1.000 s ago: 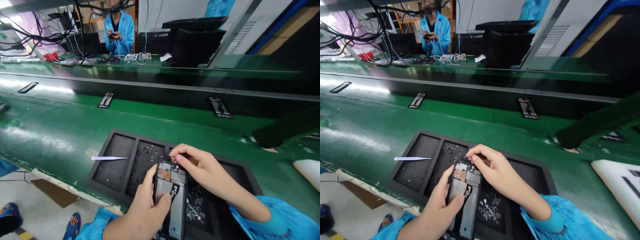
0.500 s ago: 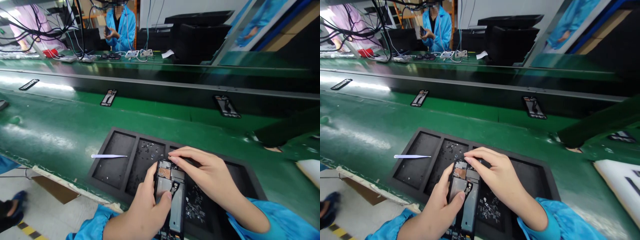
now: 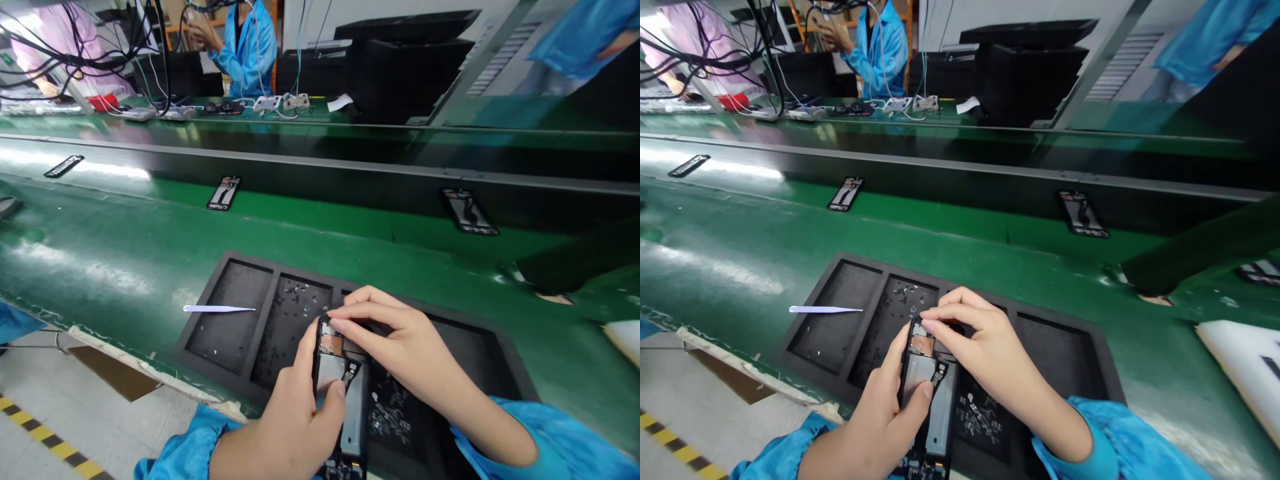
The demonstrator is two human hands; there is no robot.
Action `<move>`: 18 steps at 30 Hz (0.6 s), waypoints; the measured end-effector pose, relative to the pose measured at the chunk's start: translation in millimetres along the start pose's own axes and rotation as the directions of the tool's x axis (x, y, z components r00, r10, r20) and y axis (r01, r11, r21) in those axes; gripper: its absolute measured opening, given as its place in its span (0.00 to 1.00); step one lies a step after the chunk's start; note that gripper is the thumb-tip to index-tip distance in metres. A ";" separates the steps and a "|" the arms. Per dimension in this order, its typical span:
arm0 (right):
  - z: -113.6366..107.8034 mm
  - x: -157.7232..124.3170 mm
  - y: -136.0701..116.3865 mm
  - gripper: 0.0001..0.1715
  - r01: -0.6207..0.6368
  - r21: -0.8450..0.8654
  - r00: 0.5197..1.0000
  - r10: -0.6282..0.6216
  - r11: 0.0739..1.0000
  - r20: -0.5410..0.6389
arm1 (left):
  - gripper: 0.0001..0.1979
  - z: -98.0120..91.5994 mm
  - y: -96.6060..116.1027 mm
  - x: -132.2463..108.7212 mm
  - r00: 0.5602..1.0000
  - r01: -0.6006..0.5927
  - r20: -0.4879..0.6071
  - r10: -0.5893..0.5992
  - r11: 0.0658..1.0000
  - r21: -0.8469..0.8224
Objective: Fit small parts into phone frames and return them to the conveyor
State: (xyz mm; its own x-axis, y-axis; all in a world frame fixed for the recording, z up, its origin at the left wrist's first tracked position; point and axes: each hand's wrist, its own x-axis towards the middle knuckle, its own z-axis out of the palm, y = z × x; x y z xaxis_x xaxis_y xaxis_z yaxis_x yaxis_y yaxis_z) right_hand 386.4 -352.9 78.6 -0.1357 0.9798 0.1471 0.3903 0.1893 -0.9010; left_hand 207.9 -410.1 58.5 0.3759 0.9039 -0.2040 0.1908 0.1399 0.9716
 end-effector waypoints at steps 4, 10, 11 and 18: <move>-0.1 1.9 0.8 0.08 -0.163 0.186 0.984 0.145 0.969 0.105 | 0.37 0.1 1.7 -1.6 0.998 -0.034 0.046 0.034 0.999 0.012; -0.5 4.1 4.5 0.09 -0.243 0.280 0.964 0.198 0.929 0.180 | 0.38 -1.2 1.7 -0.2 0.998 -0.006 0.058 0.005 1.000 0.018; -0.5 4.2 4.5 0.10 -0.251 0.282 0.961 0.205 0.926 0.184 | 0.38 -1.2 2.1 0.0 0.998 0.006 0.055 -0.007 1.000 0.019; 0.5 4.8 0.3 0.10 -0.392 0.342 0.917 0.335 0.854 0.215 | 0.37 -1.3 7.3 0.3 0.994 0.067 0.080 -0.070 0.997 0.042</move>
State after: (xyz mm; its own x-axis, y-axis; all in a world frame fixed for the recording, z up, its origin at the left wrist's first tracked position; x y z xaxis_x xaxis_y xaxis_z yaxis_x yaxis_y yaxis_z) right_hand 385.4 -348.2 78.8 -0.1894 0.9482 -0.2552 0.0754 -0.2451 -0.9666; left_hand 208.2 -408.2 65.7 0.4333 0.8564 -0.2808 0.2534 0.1832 0.9498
